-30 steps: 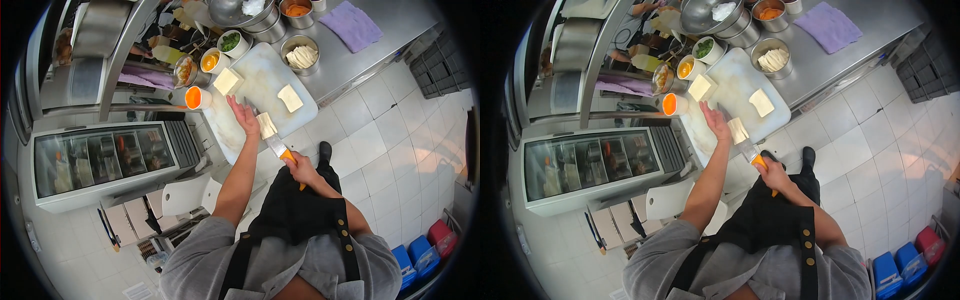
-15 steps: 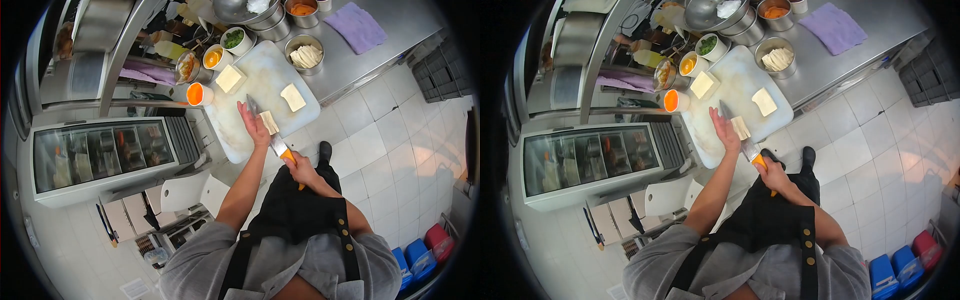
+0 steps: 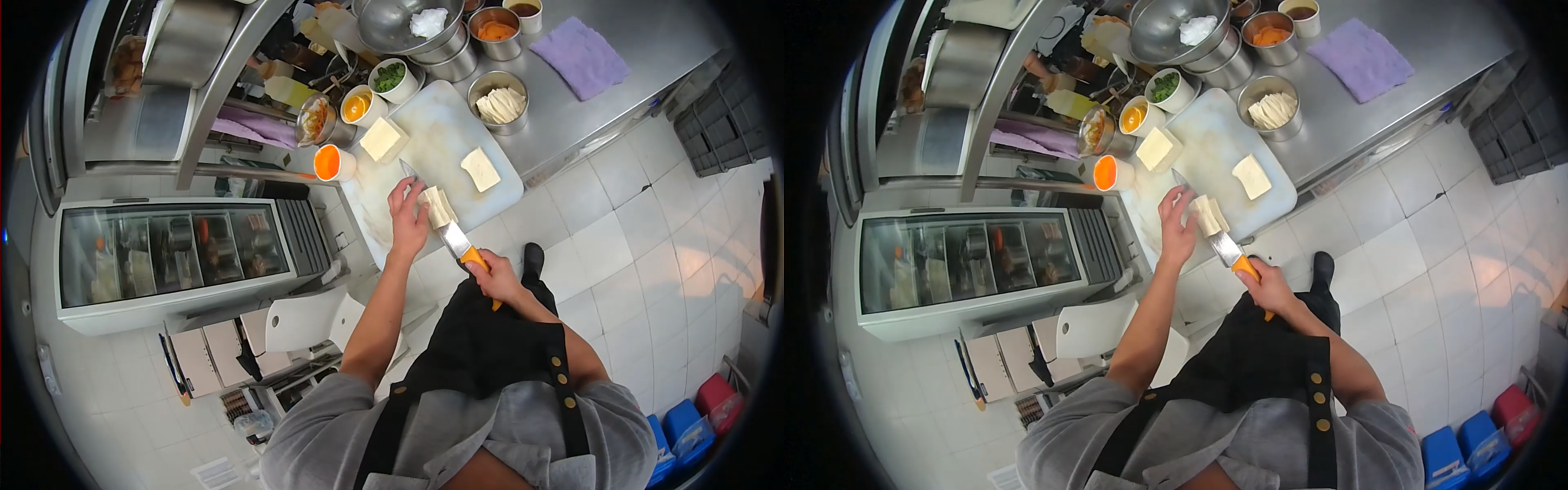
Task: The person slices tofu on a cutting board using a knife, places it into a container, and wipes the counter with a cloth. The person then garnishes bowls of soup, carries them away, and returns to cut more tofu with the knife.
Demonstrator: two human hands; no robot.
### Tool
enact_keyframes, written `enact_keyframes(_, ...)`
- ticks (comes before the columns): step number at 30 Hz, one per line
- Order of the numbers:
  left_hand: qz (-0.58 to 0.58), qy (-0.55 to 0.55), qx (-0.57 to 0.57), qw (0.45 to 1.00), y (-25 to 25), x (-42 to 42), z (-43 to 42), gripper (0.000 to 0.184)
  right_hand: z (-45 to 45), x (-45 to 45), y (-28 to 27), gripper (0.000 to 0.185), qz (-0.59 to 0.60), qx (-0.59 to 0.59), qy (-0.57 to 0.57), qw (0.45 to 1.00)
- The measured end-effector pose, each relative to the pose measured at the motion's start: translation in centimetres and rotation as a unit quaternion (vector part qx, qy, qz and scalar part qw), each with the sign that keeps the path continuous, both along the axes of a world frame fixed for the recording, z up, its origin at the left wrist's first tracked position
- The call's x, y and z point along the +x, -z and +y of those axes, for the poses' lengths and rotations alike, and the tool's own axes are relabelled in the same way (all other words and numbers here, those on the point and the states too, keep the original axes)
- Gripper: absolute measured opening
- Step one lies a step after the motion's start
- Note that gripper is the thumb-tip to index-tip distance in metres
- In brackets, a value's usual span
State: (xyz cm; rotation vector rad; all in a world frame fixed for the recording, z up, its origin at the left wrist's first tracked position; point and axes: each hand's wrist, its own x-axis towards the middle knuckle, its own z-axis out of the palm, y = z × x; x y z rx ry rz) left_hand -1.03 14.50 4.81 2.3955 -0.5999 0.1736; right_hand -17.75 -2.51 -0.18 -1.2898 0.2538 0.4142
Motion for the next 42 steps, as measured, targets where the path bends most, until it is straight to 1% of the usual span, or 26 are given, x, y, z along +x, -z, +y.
enact_keyframes(1, 0.003, 0.029, 0.056, 0.998, -0.8, 0.4, -0.6, 0.045, -0.1, 0.0, 0.1, 0.024, -0.058, -0.074, 0.013, 0.996)
enact_keyframes(2, 0.001, 0.03, 0.054, 0.998, -1.6, 0.9, -1.2, 0.045, -0.2, 0.0, -0.1, 0.026, -0.115, -0.148, 0.027, 0.982)
enact_keyframes(3, 0.03, 0.05, 0.112, 0.992, -2.5, 1.4, -1.8, 0.043, -0.4, -0.1, -0.3, 0.026, -0.115, -0.149, 0.027, 0.982)
enact_keyframes(4, 0.06, 0.071, 0.171, 0.981, -3.3, 2.0, -2.3, 0.04, -0.9, -0.1, -1.0, 0.027, -0.135, -0.178, 0.047, 0.973)
enact_keyframes(5, 0.058, 0.072, 0.168, 0.981, -4.0, 2.7, -2.8, 0.04, -1.4, -0.1, -1.8, 0.029, -0.155, -0.208, 0.068, 0.963)
enact_keyframes(7, 0.087, 0.115, 0.217, 0.965, -5.1, 4.0, -3.7, 0.033, -2.6, -0.1, -3.1, 0.029, -0.151, -0.232, 0.074, 0.958)
enact_keyframes(8, 0.086, 0.118, 0.215, 0.966, -5.4, 4.6, -4.3, 0.033, -3.1, -0.1, -3.6, 0.03, -0.148, -0.252, 0.078, 0.953)
enact_keyframes(11, 0.07, 0.191, 0.166, 0.965, -5.9, 5.7, -6.2, 0.022, -4.5, -0.1, -4.1, 0.03, -0.133, -0.29, 0.083, 0.944)
enact_keyframes(15, 0.07, 0.238, 0.12, 0.961, -5.6, 6.4, -8.0, 0.017, -5.9, -0.1, -4.1, 0.031, -0.118, -0.32, 0.101, 0.935)
enact_keyframes(17, 0.112, 0.239, 0.121, 0.957, -5.2, 6.3, -8.5, 0.014, -6.4, -0.3, -3.8, 0.03, -0.122, -0.333, 0.134, 0.925)
enact_keyframes(18, 0.112, 0.242, 0.121, 0.956, -5.1, 6.6, -8.8, 0.014, -6.7, -0.4, -3.8, 0.03, -0.12, -0.334, 0.137, 0.925)
enact_keyframes(20, 0.221, 0.238, 0.105, 0.94, -4.8, 7.5, -9.4, 0.015, -7.4, -0.5, -3.7, 0.03, -0.103, -0.355, 0.146, 0.918)
enact_keyframes(24, 0.26, 0.238, 0.122, 0.928, -4.3, 9.1, -11.1, 0.017, -8.0, -0.9, -2.9, 0.029, -0.111, -0.387, 0.162, 0.901)
enact_keyframes(26, 0.302, 0.227, 0.145, 0.915, -4.0, 9.6, -11.7, 0.019, -8.1, -1.1, -2.9, 0.03, -0.124, -0.397, 0.171, 0.893)
enact_keyframes(30, 0.313, 0.234, 0.15, 0.908, -3.7, 9.9, -12.3, 0.02, -8.2, -1.6, -3.0, 0.029, -0.119, -0.398, 0.176, 0.892)
enact_keyframes(32, 0.301, 0.235, 0.178, 0.907, -4.5, 9.1, -12.4, 0.022, -8.2, -1.7, -3.2, 0.029, -0.118, -0.39, 0.177, 0.896)
enact_keyframes(36, 0.322, 0.253, 0.163, 0.898, -5.8, 8.5, -12.0, 0.024, -8.6, -2.1, -2.9, 0.029, -0.131, -0.389, 0.19, 0.892)
enact_keyframes(39, 0.325, 0.273, 0.176, 0.888, -5.2, 9.4, -12.0, 0.024, -8.9, -2.5, -2.8, 0.029, -0.137, -0.385, 0.187, 0.893)
enact_keyframes(42, 0.31, 0.286, 0.183, 0.888, -2.9, 11.4, -12.4, 0.024, -9.3, -2.8, -2.6, 0.029, -0.133, -0.396, 0.179, 0.891)
